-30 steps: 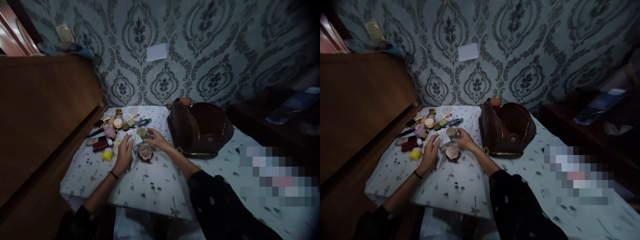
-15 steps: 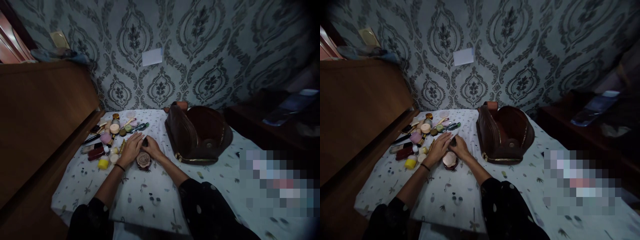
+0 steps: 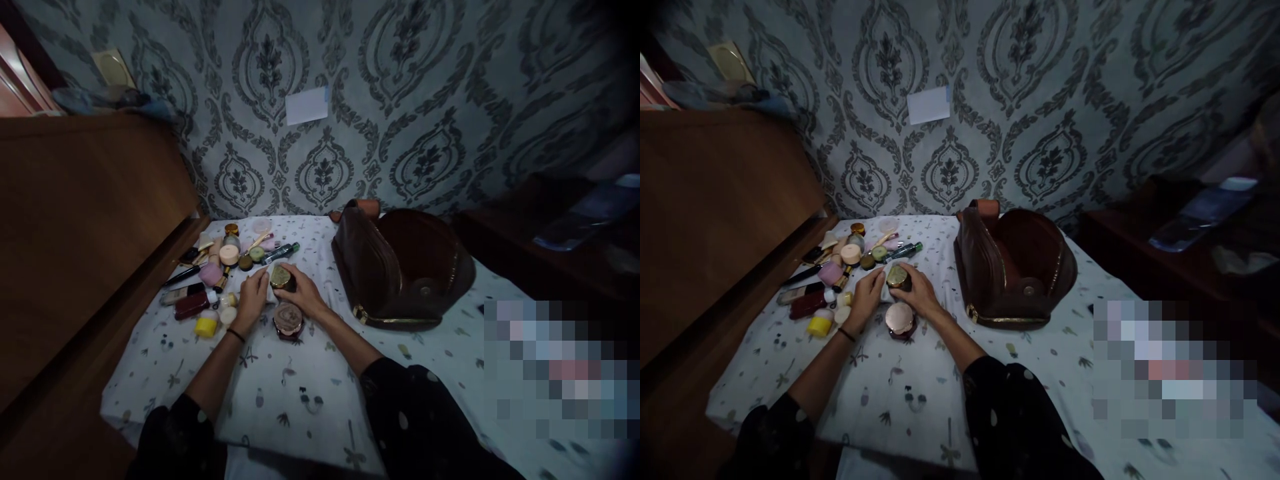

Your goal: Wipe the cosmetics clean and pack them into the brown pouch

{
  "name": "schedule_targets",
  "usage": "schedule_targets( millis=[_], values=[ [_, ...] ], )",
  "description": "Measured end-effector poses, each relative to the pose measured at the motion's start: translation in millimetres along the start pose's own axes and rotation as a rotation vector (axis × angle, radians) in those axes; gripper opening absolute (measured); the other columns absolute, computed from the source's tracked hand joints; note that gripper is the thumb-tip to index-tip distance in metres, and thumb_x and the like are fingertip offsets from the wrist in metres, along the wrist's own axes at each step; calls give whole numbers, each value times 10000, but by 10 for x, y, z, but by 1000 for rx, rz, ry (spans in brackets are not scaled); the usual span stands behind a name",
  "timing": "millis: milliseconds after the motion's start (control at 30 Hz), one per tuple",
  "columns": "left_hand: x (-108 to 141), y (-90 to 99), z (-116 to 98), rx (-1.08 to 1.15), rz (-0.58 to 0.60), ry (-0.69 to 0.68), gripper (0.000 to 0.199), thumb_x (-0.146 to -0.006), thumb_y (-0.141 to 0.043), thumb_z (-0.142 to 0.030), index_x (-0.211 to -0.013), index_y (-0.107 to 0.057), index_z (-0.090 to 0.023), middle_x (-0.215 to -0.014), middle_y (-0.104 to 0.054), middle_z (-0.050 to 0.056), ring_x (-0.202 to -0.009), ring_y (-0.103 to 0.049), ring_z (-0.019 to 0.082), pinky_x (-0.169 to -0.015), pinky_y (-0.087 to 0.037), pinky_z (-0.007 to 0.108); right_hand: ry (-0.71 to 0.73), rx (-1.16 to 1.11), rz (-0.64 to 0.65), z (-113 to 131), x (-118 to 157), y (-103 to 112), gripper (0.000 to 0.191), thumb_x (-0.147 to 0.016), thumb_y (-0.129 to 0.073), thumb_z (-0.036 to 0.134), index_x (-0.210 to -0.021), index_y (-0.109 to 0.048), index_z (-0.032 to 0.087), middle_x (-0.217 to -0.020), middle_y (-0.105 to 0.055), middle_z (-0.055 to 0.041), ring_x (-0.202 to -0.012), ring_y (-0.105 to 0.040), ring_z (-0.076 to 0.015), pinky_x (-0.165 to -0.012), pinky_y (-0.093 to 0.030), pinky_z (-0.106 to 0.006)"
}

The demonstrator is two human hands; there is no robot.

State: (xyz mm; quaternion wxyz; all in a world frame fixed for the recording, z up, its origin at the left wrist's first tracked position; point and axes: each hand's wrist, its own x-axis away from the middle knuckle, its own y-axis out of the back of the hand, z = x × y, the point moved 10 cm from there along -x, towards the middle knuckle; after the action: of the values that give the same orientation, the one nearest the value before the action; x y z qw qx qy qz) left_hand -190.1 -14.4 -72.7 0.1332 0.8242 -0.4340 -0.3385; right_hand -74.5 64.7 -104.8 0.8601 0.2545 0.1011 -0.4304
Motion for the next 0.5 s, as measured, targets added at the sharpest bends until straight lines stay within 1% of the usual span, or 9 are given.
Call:
schedule_targets(
  millis=[133,300,400,500],
  values=[
    [5,-4,59,96,-6,33,351,-946,-455,-332,-1128,-686,-140,-1153,-726,108,-1067,-652,252,-962,-499,393,2,-112,6,37,-2,10,591,-733,-739,379,-1255,-541,183,-1268,-617,-105,-1178,-582,-242,-1046,-430,-396],
    [17,-55,7,128,16,4,355,-958,-437,-348,-1146,-667,-154,-1201,-702,99,-1127,-625,240,-1004,-474,379,-21,-260,-37,-9,-14,33,534,-704,-744,416,-1147,-544,196,-1155,-645,-68,-1087,-605,-222,-1006,-456,-379],
    [30,-99,-41,84,51,-16,358,-981,-395,-376,-1089,-655,-156,-1093,-718,103,-1056,-634,240,-960,-487,379,-49,-355,-38,-30,-18,30,507,-685,-753,459,-1076,-542,214,-1065,-656,-36,-1022,-619,-212,-969,-478,-376],
    [33,-113,-51,49,66,-14,381,-997,-346,-410,-994,-632,-158,-958,-703,92,-953,-628,224,-881,-496,345,-84,-422,-24,-41,-13,26,504,-660,-772,467,-1038,-543,224,-1024,-656,-24,-990,-623,-210,-945,-487,-376]
  ],
)
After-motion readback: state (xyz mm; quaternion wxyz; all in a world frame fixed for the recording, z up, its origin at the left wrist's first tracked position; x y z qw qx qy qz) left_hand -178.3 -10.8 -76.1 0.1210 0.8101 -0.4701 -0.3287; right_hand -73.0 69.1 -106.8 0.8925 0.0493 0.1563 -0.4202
